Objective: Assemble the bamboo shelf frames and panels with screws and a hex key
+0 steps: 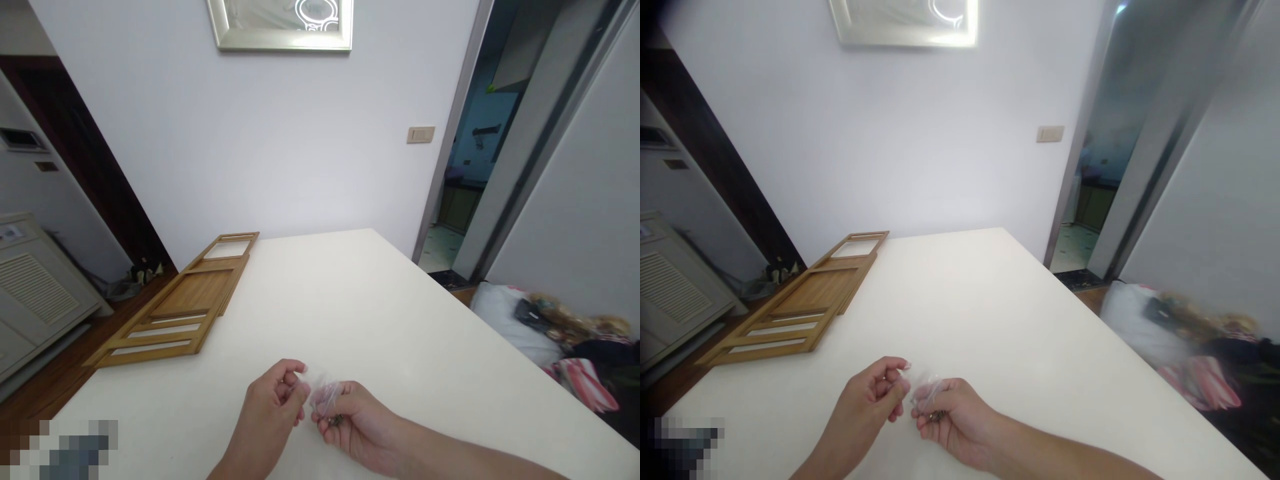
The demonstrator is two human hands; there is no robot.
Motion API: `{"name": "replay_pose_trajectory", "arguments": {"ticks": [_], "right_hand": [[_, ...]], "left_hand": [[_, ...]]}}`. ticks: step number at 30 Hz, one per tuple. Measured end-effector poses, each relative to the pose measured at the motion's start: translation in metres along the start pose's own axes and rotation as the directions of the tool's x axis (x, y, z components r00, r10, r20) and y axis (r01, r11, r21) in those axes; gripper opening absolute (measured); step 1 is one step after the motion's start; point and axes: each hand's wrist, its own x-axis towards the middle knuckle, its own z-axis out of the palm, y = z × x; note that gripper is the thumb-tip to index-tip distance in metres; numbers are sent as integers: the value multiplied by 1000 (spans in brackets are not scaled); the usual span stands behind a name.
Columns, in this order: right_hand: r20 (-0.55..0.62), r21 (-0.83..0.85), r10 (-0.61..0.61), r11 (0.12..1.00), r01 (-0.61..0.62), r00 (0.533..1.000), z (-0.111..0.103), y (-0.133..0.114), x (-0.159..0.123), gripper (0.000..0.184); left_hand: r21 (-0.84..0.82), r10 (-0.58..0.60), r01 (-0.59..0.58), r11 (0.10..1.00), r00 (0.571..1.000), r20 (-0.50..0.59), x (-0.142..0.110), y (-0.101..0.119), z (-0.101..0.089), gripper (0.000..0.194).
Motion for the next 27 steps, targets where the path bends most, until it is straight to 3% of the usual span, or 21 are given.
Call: {"name": "replay_pose_trajectory", "arguments": {"ticks": [9, 13, 21, 27], "right_hand": [[12, 69, 47, 996, -48, 999, 1, -13, 0, 20], [35, 53, 54, 997, -56, 998, 4, -17, -3, 14], [87, 70, 31, 997, -38, 996, -7, -14, 5, 22], [5, 92, 137, 986, -137, 991, -9, -19, 0, 25]], "left_hand": [[91, 98, -95, 991, 995, -20, 10, 12, 10, 21], [81, 93, -92, 992, 996, 1, 9, 17, 12, 21], [72, 96, -95, 993, 995, -11, 7, 22, 14, 22], [59, 129, -124, 990, 987, -92, 9, 21, 7, 24]]}}
